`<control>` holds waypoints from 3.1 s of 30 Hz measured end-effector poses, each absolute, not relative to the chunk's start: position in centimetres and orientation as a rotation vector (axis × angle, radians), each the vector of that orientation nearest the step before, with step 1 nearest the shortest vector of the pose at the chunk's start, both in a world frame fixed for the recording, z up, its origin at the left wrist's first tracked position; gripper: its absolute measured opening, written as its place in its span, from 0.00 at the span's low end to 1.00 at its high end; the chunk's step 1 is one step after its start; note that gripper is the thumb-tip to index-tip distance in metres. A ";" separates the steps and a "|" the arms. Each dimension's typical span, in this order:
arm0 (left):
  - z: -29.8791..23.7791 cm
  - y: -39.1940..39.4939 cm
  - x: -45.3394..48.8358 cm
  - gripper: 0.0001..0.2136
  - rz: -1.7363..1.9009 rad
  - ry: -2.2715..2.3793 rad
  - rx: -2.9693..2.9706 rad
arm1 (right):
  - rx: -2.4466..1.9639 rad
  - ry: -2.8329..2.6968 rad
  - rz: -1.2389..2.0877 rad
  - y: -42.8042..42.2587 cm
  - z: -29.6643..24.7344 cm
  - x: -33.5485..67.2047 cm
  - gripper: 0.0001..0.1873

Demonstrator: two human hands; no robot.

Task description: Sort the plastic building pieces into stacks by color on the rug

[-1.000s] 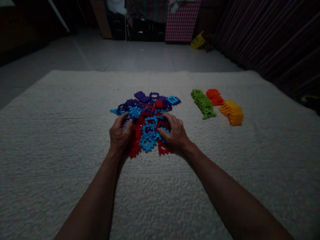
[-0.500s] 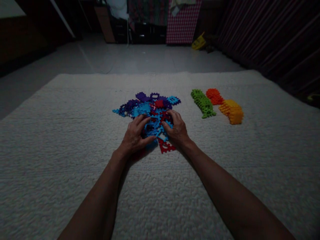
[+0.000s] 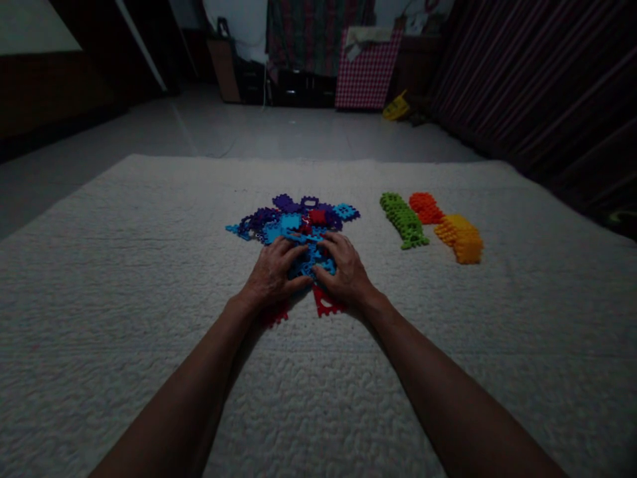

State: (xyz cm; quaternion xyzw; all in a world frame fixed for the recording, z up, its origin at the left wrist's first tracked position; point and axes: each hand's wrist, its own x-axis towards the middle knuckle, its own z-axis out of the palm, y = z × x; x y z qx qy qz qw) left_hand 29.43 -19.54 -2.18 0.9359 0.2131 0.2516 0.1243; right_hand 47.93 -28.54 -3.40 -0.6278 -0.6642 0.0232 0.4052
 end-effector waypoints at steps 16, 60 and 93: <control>1.3 -18.5 32.9 0.12 0.835 0.759 2.944 | -1.451 -1.110 0.242 -28.2 -3.2 49.1 0.25; -2.8 -16.9 31.8 0.16 1.097 1.201 2.648 | -1.504 -0.994 0.363 -28.3 -2.3 48.0 0.23; -2.3 -19.2 32.5 0.19 0.951 0.646 2.742 | -1.585 -1.124 0.209 -28.2 -2.8 48.8 0.18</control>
